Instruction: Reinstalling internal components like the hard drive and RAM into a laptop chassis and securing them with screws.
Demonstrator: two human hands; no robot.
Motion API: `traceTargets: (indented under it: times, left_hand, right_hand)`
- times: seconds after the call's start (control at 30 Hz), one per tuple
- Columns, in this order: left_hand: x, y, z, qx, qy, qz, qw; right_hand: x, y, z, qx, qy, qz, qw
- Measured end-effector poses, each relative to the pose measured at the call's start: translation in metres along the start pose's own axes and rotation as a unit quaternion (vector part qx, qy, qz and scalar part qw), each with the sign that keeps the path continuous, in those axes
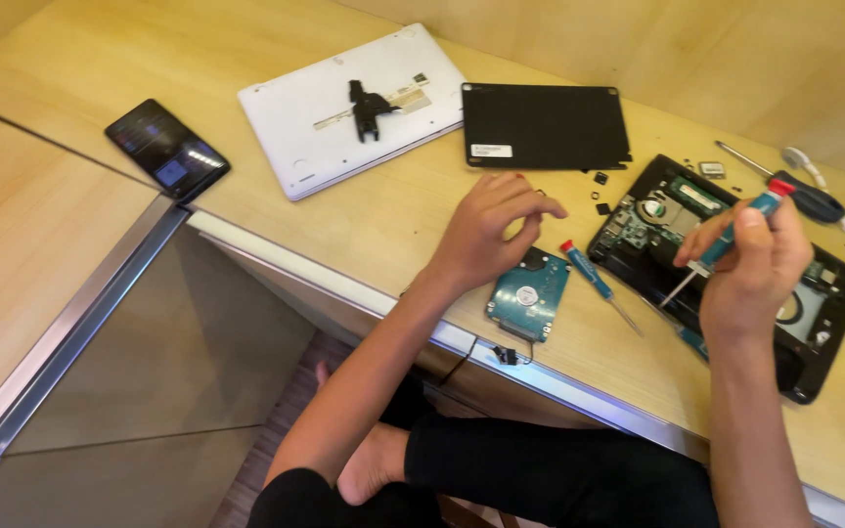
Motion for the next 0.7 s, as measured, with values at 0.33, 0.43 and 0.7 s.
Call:
traceTargets:
  times: [0.33, 0.43, 0.7]
  left_hand:
    - [-0.039, -0.037, 0.020, -0.121, -0.055, -0.033, 0.991]
    - [-0.072, -0.031, 0.046, -0.114, -0.128, -0.066, 0.983]
    - [-0.071, 0.015, 0.063, 0.042, -0.229, -0.238, 0.943]
  right_hand:
    - [-0.005, -0.007, 0.001, -0.036, 0.038, 0.065, 0.997]
    - [-0.003, 0.001, 0.001, 0.011, 0.025, 0.082, 0.996]
    - [-0.042, 0.015, 0.008, 0.117, 0.028, 0.191, 0.974]
Point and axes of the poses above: each hand's wrist, its own z-axis away from the middle knuckle, its own y-axis out of the palm, x = y × z, the point moved 8 cm from there along -z, towards the middle knuckle
